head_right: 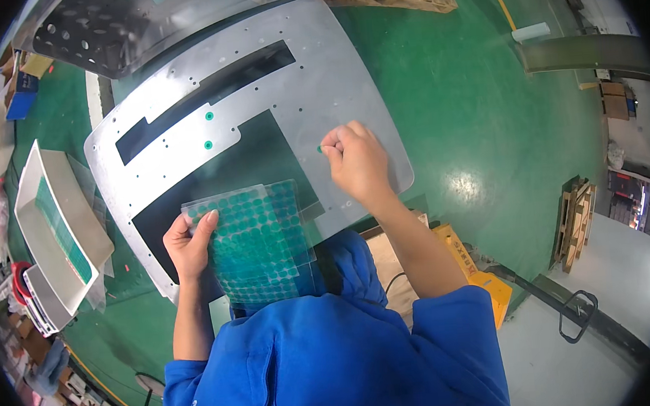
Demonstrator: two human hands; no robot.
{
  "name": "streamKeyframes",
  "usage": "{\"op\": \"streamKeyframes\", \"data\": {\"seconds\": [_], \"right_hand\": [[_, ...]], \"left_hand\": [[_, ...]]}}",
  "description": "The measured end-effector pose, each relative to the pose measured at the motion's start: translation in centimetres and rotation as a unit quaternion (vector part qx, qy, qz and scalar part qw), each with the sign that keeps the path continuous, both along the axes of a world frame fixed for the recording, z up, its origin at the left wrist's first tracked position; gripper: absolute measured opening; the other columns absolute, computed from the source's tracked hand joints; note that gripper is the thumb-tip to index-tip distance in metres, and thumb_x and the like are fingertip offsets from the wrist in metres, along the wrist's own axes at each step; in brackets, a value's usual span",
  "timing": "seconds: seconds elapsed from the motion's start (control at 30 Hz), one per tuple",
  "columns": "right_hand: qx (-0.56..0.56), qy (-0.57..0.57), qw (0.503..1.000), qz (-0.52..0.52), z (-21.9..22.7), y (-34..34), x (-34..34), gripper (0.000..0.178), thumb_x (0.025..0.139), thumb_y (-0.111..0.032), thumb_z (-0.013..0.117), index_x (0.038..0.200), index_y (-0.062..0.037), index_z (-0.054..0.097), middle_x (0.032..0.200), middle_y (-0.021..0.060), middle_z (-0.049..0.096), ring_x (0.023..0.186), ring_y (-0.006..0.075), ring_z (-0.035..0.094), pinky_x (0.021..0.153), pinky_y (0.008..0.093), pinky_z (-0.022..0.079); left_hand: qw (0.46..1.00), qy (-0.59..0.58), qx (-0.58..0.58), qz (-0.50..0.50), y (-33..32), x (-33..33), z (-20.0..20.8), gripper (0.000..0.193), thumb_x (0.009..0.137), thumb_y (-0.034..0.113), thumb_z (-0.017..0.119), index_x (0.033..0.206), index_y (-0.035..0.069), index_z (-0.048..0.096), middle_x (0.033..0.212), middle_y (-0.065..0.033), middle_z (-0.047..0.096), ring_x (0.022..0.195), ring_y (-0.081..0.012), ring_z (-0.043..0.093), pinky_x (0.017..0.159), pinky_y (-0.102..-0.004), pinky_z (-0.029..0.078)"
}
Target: Applying small green circular stickers to designated spots on a metal chassis.
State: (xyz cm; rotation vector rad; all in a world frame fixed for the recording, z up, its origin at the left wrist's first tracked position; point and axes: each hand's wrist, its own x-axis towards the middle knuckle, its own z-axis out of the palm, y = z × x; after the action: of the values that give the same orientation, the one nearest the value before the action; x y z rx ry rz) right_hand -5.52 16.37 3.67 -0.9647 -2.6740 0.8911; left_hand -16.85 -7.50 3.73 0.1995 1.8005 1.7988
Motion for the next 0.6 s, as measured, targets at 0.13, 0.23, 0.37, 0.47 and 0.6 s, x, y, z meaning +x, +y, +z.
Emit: {"op": "streamKeyframes", "data": {"seconds": [0.13,0.23,0.37,0.47,0.6], "right_hand": [[0.025,0.008,1.000,0.008,-0.1,0.1,0.1,0.004,0.072,-0.006,0.060,0.074,-0.0045,0.057,0.074,0.0041,0.053,0.064,0.0164,0.051,0.058,0.0279,0.041],[-0.006,0.013,1.000,0.005,0.1,0.1,0.0,0.005,0.071,-0.006,0.061,0.074,-0.0054,0.057,0.072,0.0039,0.052,0.063,0.0162,0.051,0.057,0.0271,0.041],[-0.061,0.016,0.998,-0.002,0.4,0.3,0.0,0.014,0.069,-0.007,0.064,0.080,-0.0060,0.056,0.064,0.0001,0.047,0.057,0.0114,0.044,0.054,0.0239,0.038],[-0.136,-0.007,0.990,-0.036,0.8,0.6,-0.7,0.022,0.065,-0.010,0.068,0.083,-0.0062,0.054,0.060,-0.0026,0.038,0.053,0.0085,0.037,0.051,0.0227,0.034],[-0.116,-0.081,0.990,-0.011,1.4,2.0,-1.1,0.030,0.061,-0.013,0.072,0.082,-0.0069,0.053,0.058,-0.0036,0.030,0.052,0.0080,0.031,0.048,0.0232,0.031]], "left_hand": [[1.000,-0.007,-0.003,0.014,0.5,0.1,0.0,0.005,0.073,0.003,0.066,0.075,0.001,0.062,0.066,0.0043,0.055,0.057,-0.0002,0.044,0.050,-0.0142,0.035],[1.000,-0.011,-0.010,0.025,0.7,0.2,0.1,0.006,0.073,0.003,0.066,0.074,0.001,0.061,0.066,0.0042,0.055,0.057,-0.0003,0.044,0.051,-0.0143,0.035],[0.998,-0.016,-0.029,0.050,1.1,0.6,1.0,0.007,0.073,0.004,0.067,0.073,0.002,0.061,0.065,0.0046,0.054,0.056,-0.0003,0.043,0.050,-0.0145,0.034],[0.997,-0.011,-0.046,0.066,0.8,0.8,1.1,0.008,0.073,0.005,0.067,0.072,0.002,0.060,0.062,0.0055,0.052,0.055,-0.0002,0.041,0.048,-0.0150,0.031],[0.997,0.011,-0.028,0.070,-0.2,1.4,1.5,0.009,0.072,0.006,0.067,0.070,0.002,0.060,0.060,0.0064,0.050,0.053,-0.0002,0.039,0.047,-0.0158,0.028]]}}
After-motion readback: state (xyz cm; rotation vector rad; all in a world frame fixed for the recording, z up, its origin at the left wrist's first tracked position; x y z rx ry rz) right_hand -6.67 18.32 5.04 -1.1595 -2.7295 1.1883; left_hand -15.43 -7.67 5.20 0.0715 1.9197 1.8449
